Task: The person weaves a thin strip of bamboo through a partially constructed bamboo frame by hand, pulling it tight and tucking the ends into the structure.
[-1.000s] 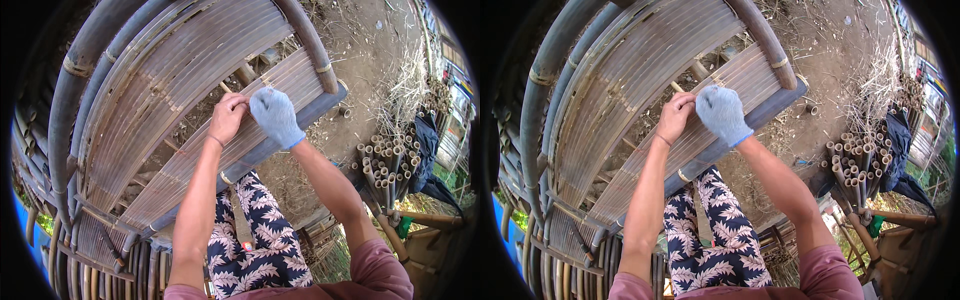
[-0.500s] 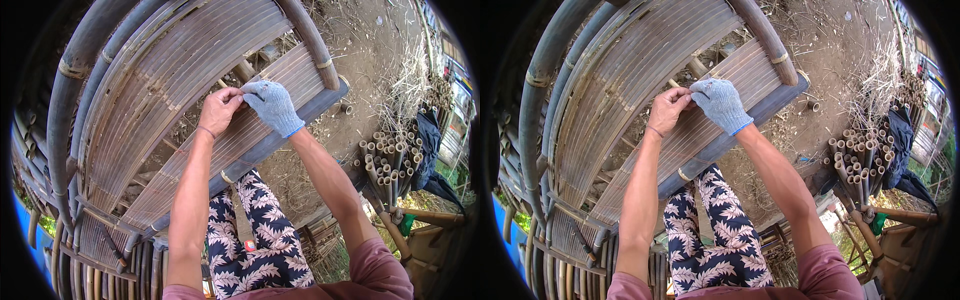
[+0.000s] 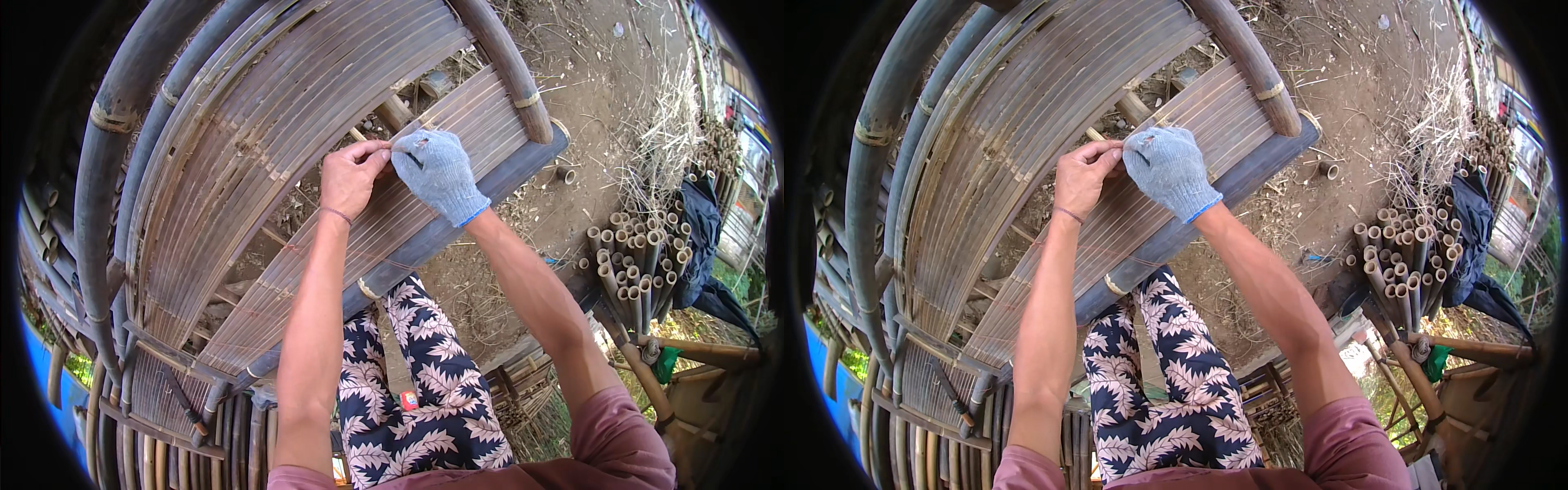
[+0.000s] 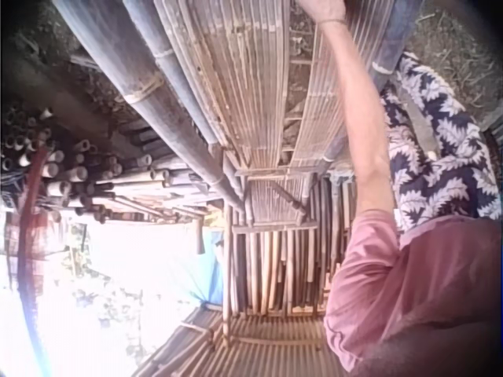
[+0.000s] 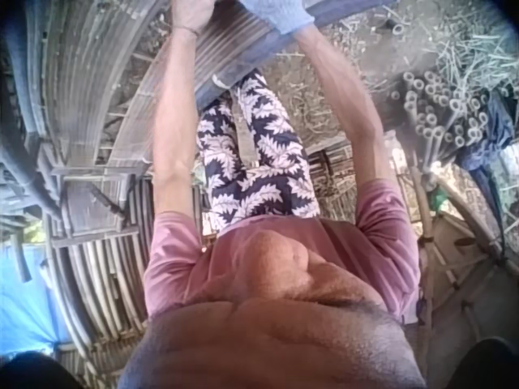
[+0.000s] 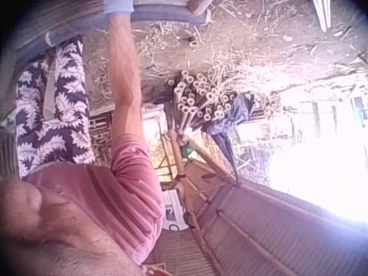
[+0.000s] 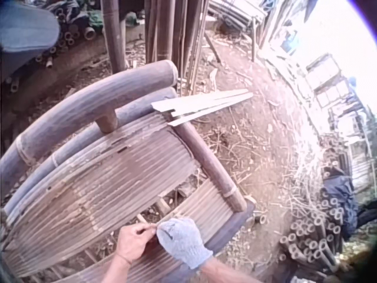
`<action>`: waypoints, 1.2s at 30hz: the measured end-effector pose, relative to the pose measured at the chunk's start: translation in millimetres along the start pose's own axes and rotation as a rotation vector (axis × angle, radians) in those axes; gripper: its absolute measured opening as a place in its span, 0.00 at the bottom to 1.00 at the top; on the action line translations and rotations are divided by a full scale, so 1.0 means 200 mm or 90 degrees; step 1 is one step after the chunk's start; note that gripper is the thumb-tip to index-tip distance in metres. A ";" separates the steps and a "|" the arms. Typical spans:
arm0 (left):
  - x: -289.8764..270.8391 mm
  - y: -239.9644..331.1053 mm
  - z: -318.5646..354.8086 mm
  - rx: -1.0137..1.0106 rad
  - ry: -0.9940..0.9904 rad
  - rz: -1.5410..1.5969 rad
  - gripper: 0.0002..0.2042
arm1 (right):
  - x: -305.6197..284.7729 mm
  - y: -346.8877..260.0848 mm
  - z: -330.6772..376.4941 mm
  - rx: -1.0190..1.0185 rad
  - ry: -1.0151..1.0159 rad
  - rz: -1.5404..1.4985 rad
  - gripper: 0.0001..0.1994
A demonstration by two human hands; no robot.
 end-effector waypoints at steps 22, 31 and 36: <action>0.04 0.08 0.03 0.190 0.077 -0.255 0.06 | 0.04 0.00 0.00 0.090 -0.111 0.096 0.08; 0.01 0.04 -0.02 0.076 0.058 -0.220 0.08 | -0.12 -0.06 0.05 0.015 0.160 0.050 0.04; 0.00 0.03 -0.03 0.061 0.027 -0.192 0.09 | -0.05 -0.07 0.02 -0.037 0.063 0.149 0.08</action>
Point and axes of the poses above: each hand's wrist, its own z-axis away from the middle knuckle, its own x-axis out of the palm, y = z × x, the point moved 6 cm from there along -z, towards the middle knuckle, and after that the axes turned 7 degrees about z, right-handed, at the moved point
